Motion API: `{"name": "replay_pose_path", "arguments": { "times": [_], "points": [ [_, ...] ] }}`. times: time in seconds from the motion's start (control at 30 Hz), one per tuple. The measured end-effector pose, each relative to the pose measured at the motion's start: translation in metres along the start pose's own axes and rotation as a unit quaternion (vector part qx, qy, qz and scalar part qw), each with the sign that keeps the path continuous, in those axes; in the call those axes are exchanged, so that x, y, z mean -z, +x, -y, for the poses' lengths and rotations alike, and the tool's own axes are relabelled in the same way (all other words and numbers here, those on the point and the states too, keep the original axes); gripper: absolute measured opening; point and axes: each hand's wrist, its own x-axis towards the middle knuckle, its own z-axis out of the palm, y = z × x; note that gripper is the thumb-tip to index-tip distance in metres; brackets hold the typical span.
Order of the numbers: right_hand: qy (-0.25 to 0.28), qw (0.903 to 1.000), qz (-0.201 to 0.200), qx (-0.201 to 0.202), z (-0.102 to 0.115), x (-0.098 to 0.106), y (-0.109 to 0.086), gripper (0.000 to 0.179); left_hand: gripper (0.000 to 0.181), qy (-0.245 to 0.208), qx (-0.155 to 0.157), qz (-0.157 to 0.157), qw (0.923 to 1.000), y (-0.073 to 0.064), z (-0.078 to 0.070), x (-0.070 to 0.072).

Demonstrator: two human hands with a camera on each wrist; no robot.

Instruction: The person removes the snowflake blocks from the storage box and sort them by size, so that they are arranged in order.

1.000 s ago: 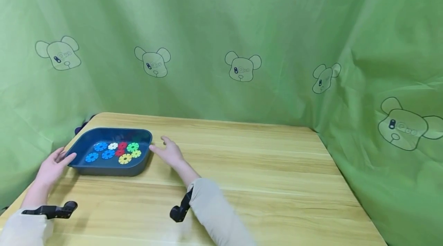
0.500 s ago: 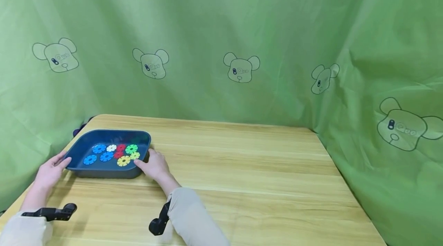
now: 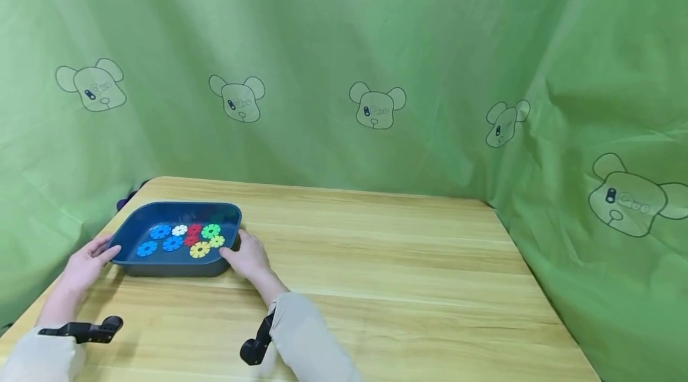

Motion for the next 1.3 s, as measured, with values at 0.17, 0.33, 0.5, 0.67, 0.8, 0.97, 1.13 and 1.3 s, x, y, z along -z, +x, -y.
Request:
{"name": "replay_pose_path", "arguments": {
  "times": [0.17, 0.33, 0.5, 0.67, 0.8, 0.97, 1.13, 1.3],
  "points": [
    [0.018, 0.9998, -0.007, -0.008, -0.008, 0.007, 0.0, 0.058, 0.067, -0.008, -0.001, 0.005, 1.0, -0.001, -0.002, -0.008],
    [0.027, 0.9995, -0.011, -0.011, -0.016, 0.017, -0.002, 0.058, 0.069, -0.012, -0.011, 0.02, 0.9997, -0.002, -0.005, -0.018],
    [0.026, 0.9996, -0.01, -0.005, -0.028, 0.027, -0.004, 0.059, 0.067, -0.03, -0.031, 0.033, 0.9985, -0.003, -0.012, -0.029],
    [0.02, 0.9998, -0.005, -0.004, -0.037, 0.038, -0.01, 0.06, 0.066, -0.047, -0.048, 0.053, 0.9963, -0.005, -0.017, -0.037],
    [0.019, 0.9998, 0.003, -0.003, -0.044, 0.05, -0.015, 0.06, 0.067, -0.053, -0.065, 0.067, 0.9942, -0.005, -0.021, -0.044],
    [0.023, 0.9997, 0.01, -0.005, -0.053, 0.065, -0.02, 0.061, 0.069, -0.057, -0.077, 0.078, 0.9923, -0.005, -0.023, -0.054],
    [0.028, 0.9993, 0.023, -0.006, -0.063, 0.079, -0.027, 0.062, 0.069, -0.053, -0.079, 0.088, 0.9916, -0.007, -0.028, -0.064],
    [0.029, 0.9988, 0.039, 0.003, -0.073, 0.092, -0.035, 0.066, 0.07, -0.032, -0.092, 0.095, 0.9908, -0.011, -0.032, -0.074]
  ]
}}
